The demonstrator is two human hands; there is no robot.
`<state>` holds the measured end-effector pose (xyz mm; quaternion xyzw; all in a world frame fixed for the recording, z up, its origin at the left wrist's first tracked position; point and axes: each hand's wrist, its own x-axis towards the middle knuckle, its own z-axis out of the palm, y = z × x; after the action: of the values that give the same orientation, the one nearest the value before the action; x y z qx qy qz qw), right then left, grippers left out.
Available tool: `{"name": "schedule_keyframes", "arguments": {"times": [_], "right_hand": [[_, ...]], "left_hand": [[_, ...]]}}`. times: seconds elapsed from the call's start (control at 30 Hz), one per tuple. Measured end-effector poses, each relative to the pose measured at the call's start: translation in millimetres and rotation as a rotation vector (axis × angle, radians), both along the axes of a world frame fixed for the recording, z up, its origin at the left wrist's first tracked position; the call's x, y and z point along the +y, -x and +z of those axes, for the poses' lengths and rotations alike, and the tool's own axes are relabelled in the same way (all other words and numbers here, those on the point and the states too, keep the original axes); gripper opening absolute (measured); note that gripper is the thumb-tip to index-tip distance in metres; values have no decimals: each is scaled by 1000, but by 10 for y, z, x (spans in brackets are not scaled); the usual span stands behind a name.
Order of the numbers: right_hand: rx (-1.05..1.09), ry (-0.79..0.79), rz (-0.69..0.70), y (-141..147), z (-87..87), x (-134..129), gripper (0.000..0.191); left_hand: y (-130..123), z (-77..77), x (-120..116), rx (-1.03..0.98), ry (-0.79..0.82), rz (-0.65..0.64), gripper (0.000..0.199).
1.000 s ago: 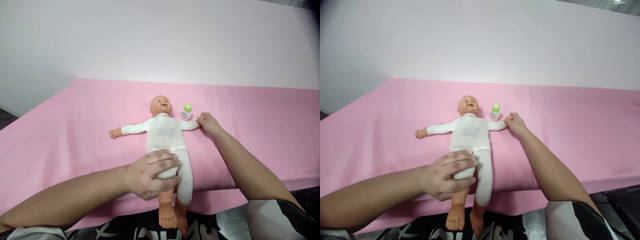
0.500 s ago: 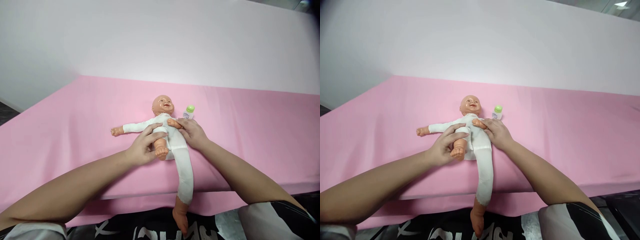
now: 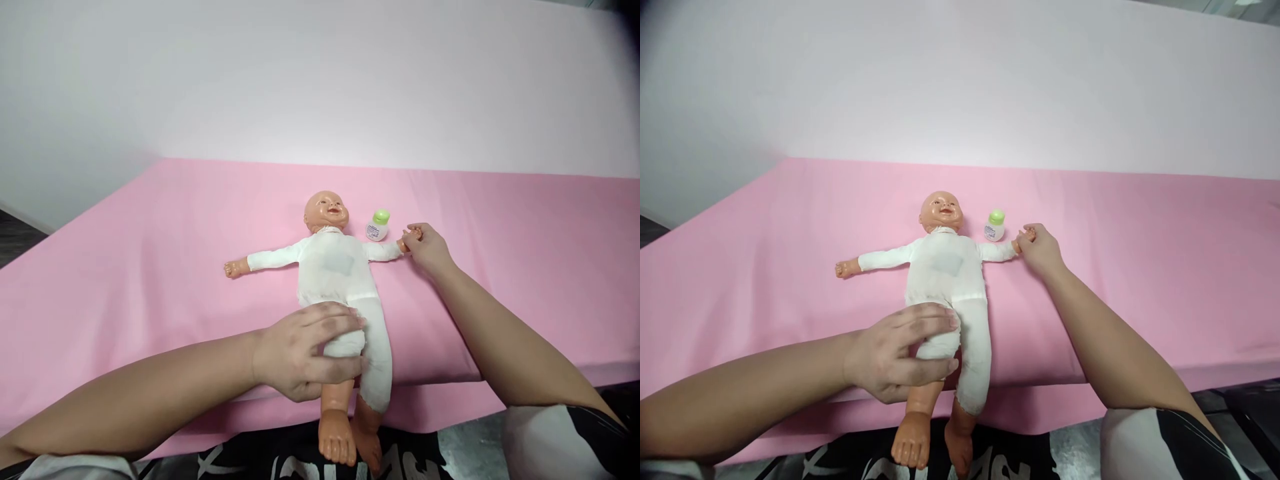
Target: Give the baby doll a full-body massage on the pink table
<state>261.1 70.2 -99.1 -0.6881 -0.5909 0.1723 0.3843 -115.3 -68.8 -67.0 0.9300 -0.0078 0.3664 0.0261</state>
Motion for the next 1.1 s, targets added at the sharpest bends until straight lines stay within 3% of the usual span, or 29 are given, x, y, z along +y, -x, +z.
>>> {"name": "schedule_keyframes", "arguments": {"times": [0.07,0.13,0.23,0.33,0.4,0.53,0.63,0.73,0.9,1.0,1.1], "right_hand": [[-63,101,-67,-15,30,8,51],[-34,89,-92,28,62,-18,58],[178,-90,-57,179,88,-114,70],[262,-298,59,403,93,-253,66],[136,-362,188,565,91,-338,59],[-267,-333,518,801,74,-409,46],[-372,-330,592,849,61,-405,48],[-316,-335,495,819,71,-412,50],[-68,-295,320,686,99,-388,66],[106,-294,191,503,60,-270,68],[142,-206,52,256,-17,-105,59]], "left_hand": [[3,-12,-5,-9,-10,20,37],[17,-33,2,-38,-9,53,39],[62,-71,52,-96,78,189,45],[123,-113,173,-129,192,337,55],[153,-140,282,-146,286,410,59],[167,-178,467,-204,535,527,53],[168,-196,528,-240,611,563,54],[180,-212,532,-244,532,523,54],[158,-176,411,-196,222,334,58],[105,-104,258,-137,58,234,44],[56,-45,98,-56,-89,166,32]]}}
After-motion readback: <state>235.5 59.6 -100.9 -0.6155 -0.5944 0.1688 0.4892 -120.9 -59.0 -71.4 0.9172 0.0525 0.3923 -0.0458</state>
